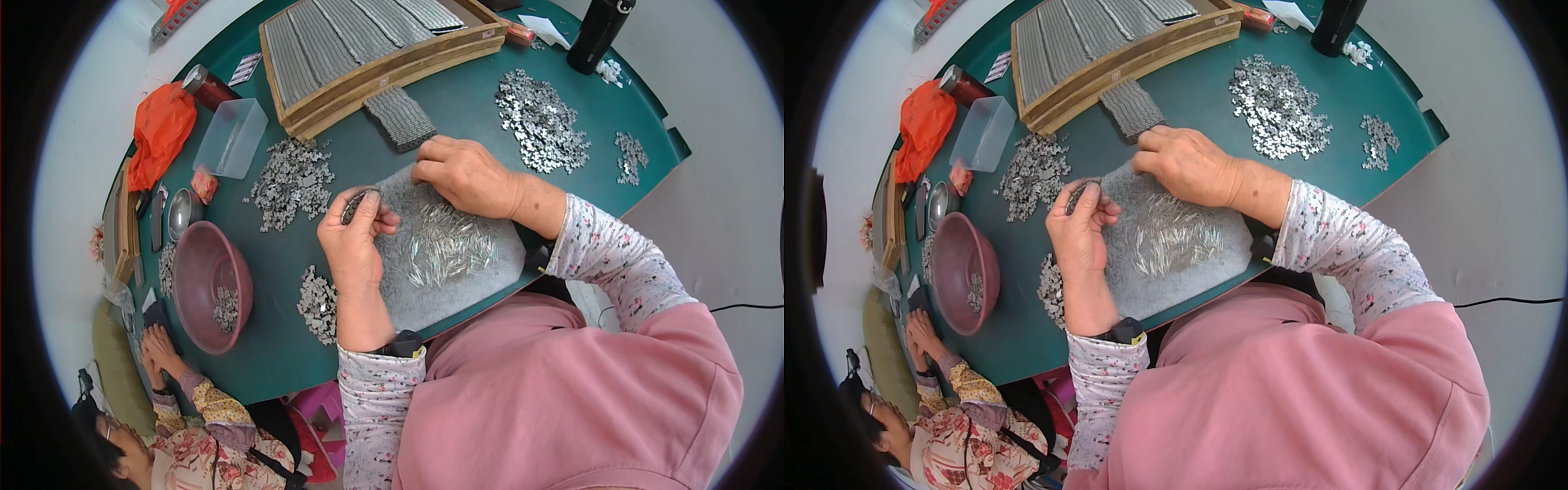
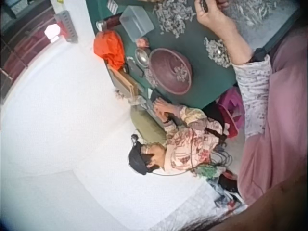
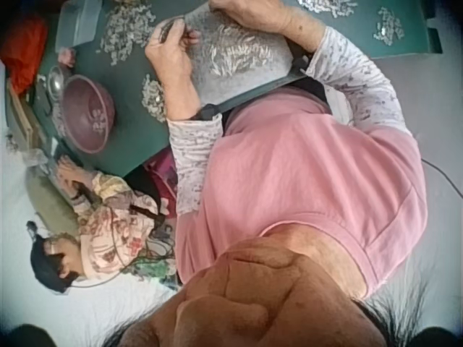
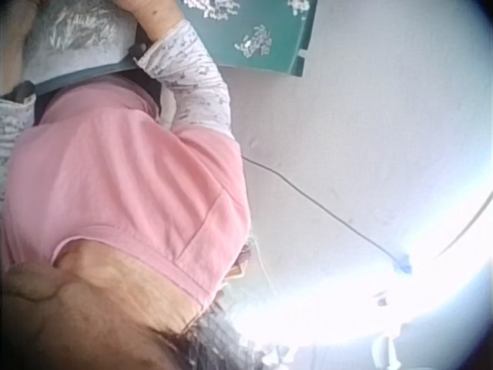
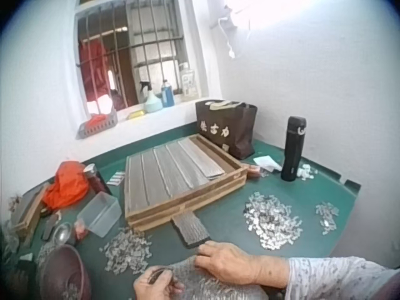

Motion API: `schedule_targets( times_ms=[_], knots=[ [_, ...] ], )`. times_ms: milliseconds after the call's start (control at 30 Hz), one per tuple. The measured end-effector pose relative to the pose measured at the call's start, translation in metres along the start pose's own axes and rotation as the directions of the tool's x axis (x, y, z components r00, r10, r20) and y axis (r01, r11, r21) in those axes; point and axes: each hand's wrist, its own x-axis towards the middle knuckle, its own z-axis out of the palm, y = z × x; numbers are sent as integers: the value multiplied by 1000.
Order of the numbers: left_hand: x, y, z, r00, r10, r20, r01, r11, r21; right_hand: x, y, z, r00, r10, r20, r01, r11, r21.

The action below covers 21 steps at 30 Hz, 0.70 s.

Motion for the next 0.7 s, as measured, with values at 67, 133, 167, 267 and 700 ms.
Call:
schedule_targets(
  times_ms=[67,133,167,267,700],
  knots=[
    [-1,1,1,1000,-9,-4,9,1000,6,-7,6,0,993,-8,117,13,999,-40],
    [-1,1,1,1000,-18,-15,18,1000,12,-7,3,-1,991,53,120,-51,998,-23],
    [0,0,1,1000,-10,-17,11,1000,20,-8,2,-1,986,115,120,-115,993,-9],
    [0,0,0,1000,3,-23,-2,999,52,-4,-4,5,975,186,121,-178,981,-79],
    [1,-3,3,997,31,65,-38,994,106,19,-30,15,929,365,65,-341,773,535]
  ],
)
